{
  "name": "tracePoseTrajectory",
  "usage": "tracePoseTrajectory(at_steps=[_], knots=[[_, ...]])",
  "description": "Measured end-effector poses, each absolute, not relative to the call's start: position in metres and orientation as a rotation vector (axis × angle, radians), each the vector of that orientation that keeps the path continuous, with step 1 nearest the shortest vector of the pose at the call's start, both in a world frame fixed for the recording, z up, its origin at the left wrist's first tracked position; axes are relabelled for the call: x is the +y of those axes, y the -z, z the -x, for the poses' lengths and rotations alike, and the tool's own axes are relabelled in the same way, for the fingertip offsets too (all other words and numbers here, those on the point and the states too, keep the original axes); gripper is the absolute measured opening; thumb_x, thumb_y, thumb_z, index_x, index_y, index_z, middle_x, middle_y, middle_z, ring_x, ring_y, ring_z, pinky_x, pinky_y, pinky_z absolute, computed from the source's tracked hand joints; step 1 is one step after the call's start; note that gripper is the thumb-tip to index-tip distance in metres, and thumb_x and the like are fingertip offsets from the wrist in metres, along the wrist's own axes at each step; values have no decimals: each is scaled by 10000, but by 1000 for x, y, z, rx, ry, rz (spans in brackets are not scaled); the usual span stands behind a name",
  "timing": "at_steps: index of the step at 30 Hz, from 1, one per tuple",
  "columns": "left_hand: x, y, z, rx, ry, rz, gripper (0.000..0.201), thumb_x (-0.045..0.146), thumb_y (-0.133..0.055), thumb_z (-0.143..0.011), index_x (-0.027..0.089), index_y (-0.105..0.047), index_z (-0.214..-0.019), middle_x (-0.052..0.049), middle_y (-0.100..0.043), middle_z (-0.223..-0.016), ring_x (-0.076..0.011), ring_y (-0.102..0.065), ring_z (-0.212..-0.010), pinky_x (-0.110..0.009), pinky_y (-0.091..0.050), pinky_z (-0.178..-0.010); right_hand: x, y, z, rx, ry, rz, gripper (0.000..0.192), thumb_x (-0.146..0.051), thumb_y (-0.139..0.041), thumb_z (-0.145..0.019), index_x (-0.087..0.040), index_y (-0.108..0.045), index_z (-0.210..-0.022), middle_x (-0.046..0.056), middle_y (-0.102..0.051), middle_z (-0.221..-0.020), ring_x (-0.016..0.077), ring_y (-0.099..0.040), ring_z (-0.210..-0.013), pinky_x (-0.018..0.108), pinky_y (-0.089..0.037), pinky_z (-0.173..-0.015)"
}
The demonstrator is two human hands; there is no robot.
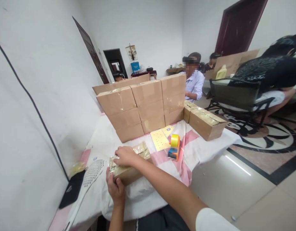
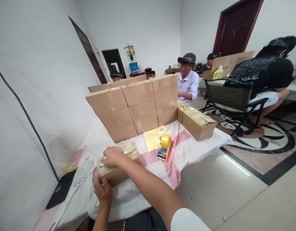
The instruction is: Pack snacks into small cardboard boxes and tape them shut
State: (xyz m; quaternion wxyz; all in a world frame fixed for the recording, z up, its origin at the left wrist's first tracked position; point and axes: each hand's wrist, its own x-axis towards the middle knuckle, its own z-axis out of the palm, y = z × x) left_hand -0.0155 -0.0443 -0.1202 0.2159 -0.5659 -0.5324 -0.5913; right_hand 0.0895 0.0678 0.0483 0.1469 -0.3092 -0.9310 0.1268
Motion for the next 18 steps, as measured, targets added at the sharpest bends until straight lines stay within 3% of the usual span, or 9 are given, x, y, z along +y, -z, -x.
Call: tracePoseTrajectory(at_steps=[6, 10, 14, 18], knots=[[-45, 114, 12, -1548, 1646, 1532, 462, 306, -444, -1029, 137, -397, -1457, -272, -413, -1567, -328, -407, -1488, -562, -379, -1176, 52, -45, -118, -2769, -239, 657, 270, -182, -567, -919, -121, -699, -1146, 138, -670, -1287, 277, -623, -1166, 372, -516, -946], [-47, 111, 10, -1544, 1632, 1559, 450, 310, -430, -1033, 132, -392, -1445, -276, -410, -1565, -322, -396, -1494, -564, -367, -1182, 35, -30, -173, -2650, -264, 507, 283, -218, -529, -975, -157, -669, -1213, 149, -578, -1456, 274, -610, -1221, 446, -485, -1024], [-48, 108, 8, -1544, 1616, 1544, 456, 313, -426, -1031, 129, -385, -1446, -277, -405, -1568, -317, -386, -1500, -563, -345, -1197, 51, -8, -252, -2406, -171, 455, 207, -256, -533, -991, -207, -688, -1119, 120, -649, -1333, 239, -559, -1273, 496, -355, -1154], [-48, 109, 6, -1650, 1648, 1491, 492, 385, -418, -1028, 124, -378, -1443, -274, -408, -1567, -309, -373, -1510, -549, -331, -1211, 113, 6, -336, -1989, -250, 924, 163, -234, -557, -929, -198, -715, -943, 100, -715, -1094, 226, -609, -1115, 418, -413, -1078]])
